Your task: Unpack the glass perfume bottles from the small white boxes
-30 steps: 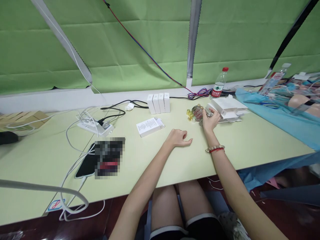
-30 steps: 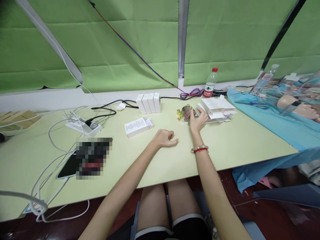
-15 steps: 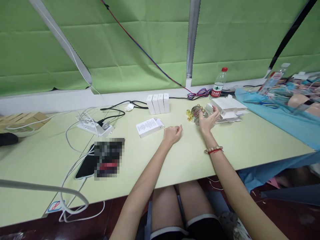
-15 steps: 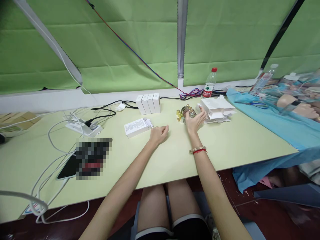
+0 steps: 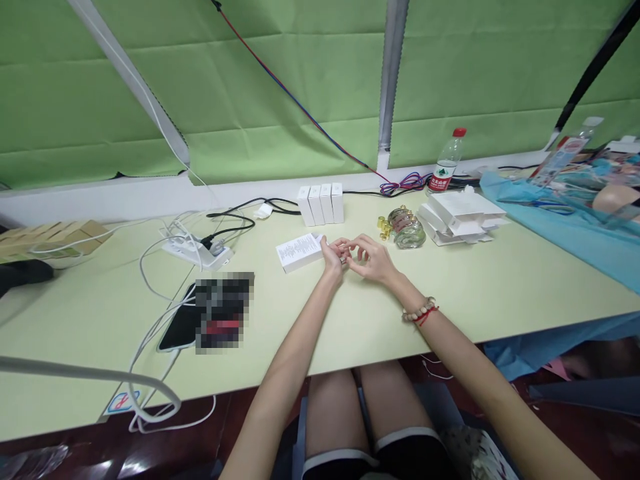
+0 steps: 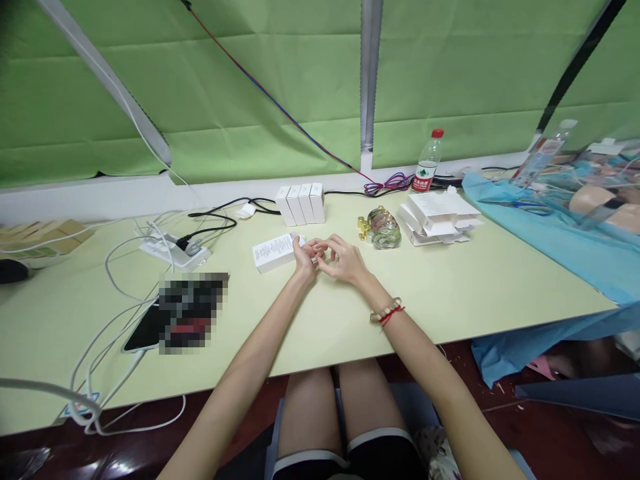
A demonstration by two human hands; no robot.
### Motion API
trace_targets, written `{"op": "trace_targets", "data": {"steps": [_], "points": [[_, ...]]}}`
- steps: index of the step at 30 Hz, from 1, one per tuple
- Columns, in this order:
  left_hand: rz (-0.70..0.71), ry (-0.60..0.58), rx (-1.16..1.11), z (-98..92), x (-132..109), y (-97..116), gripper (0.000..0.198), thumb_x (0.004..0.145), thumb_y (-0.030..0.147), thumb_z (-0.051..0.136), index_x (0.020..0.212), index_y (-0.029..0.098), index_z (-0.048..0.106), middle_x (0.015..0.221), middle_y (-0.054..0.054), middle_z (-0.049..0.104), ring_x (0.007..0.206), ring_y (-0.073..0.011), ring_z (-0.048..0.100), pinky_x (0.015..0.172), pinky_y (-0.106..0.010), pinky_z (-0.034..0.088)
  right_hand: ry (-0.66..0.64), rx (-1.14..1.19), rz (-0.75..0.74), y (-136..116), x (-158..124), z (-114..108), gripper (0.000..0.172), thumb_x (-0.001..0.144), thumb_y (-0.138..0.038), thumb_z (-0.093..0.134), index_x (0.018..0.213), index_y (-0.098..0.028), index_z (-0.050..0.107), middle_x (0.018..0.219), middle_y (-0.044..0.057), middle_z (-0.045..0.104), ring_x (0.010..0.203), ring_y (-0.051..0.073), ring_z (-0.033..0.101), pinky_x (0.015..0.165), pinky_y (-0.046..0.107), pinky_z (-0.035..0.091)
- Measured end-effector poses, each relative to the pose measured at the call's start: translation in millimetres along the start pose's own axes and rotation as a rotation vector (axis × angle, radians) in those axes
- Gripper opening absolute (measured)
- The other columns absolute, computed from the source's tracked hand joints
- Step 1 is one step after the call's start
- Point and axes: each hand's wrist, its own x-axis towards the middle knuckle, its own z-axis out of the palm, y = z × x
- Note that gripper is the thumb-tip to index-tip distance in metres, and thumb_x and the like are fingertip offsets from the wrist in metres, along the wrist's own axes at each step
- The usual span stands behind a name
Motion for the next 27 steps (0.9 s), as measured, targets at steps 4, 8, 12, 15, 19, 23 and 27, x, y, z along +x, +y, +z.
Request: {"op": "trace_targets", "data": {"steps": [4,8,12,15,19,23,27], "points": [[-0.109,0.010,-0.361,0.6,-1,1,0.063,0.080,0.062,0.005,0.052,0.019,0.041,0.037,0.001,0.035,0.030,-0.0100,0.032,0.035,-0.023,0.027,0.008,0.027,-0.085,-6,-1,6,0.021,0.075,-0.026,0.057,0.094,-0.022,0.065,0.095,0.003,0.057,0.062,0.008,0.051,0.056,0.021,0.041],[-0.164,0.025,-0.462,-0.2,1,2,0.061,0.081,0.058,0.006,0.055,0.018,0.044,0.040,0.000,0.040,0.030,-0.0116,0.034,0.035,-0.024,0.026,0.002,0.060,-0.068,-5,-1,9,0.018,0.080,-0.029,0.056,0.093,-0.023,0.066,0.097,0.003,0.057,0.067,0.009,0.053,0.059,0.022,0.042],[-0.174,0.126,-0.480,-1.1,1,2,0.054,0.083,0.054,0.012,0.063,0.018,0.047,0.040,0.003,0.033,0.032,-0.0109,0.033,0.038,-0.023,0.027,-0.042,0.080,-0.022,-5,0,8,0.018,0.084,-0.032,0.052,0.094,-0.023,0.064,0.099,0.003,0.058,0.072,0.009,0.056,0.061,0.021,0.043],[-0.178,0.241,-0.419,-1.3,-1,3,0.049,0.084,0.049,0.014,0.069,0.017,0.048,0.042,0.004,0.036,0.033,-0.0095,0.033,0.039,-0.021,0.026,-0.043,0.096,0.020,-2,1,6,0.019,0.084,-0.033,0.051,0.096,-0.022,0.062,0.103,0.003,0.059,0.069,0.008,0.057,0.058,0.020,0.042],[-0.178,0.313,-0.383,-2.7,0,4,0.044,0.085,0.044,0.014,0.074,0.018,0.047,0.041,0.004,0.039,0.033,-0.0095,0.035,0.040,-0.020,0.026,0.031,0.065,0.143,11,4,-1,0.016,0.080,-0.032,0.057,0.088,-0.020,0.062,0.094,0.001,0.065,0.061,0.008,0.059,0.056,0.020,0.041],[-0.177,0.287,-0.399,-4.8,4,2,0.038,0.085,0.041,0.016,0.074,0.019,0.045,0.037,0.005,0.036,0.031,-0.0096,0.033,0.039,-0.020,0.024,0.110,-0.052,0.317,24,5,-9,0.014,0.078,-0.033,0.059,0.083,-0.021,0.064,0.084,-0.002,0.069,0.061,0.010,0.061,0.059,0.021,0.039],[-0.192,0.247,-0.361,-4.9,5,1,0.035,0.085,0.039,0.018,0.072,0.019,0.044,0.037,0.005,0.035,0.031,-0.0091,0.033,0.038,-0.019,0.023,0.101,-0.176,0.409,32,4,-15,0.018,0.080,-0.036,0.056,0.085,-0.023,0.067,0.089,-0.001,0.069,0.064,0.012,0.060,0.062,0.024,0.039]]}}
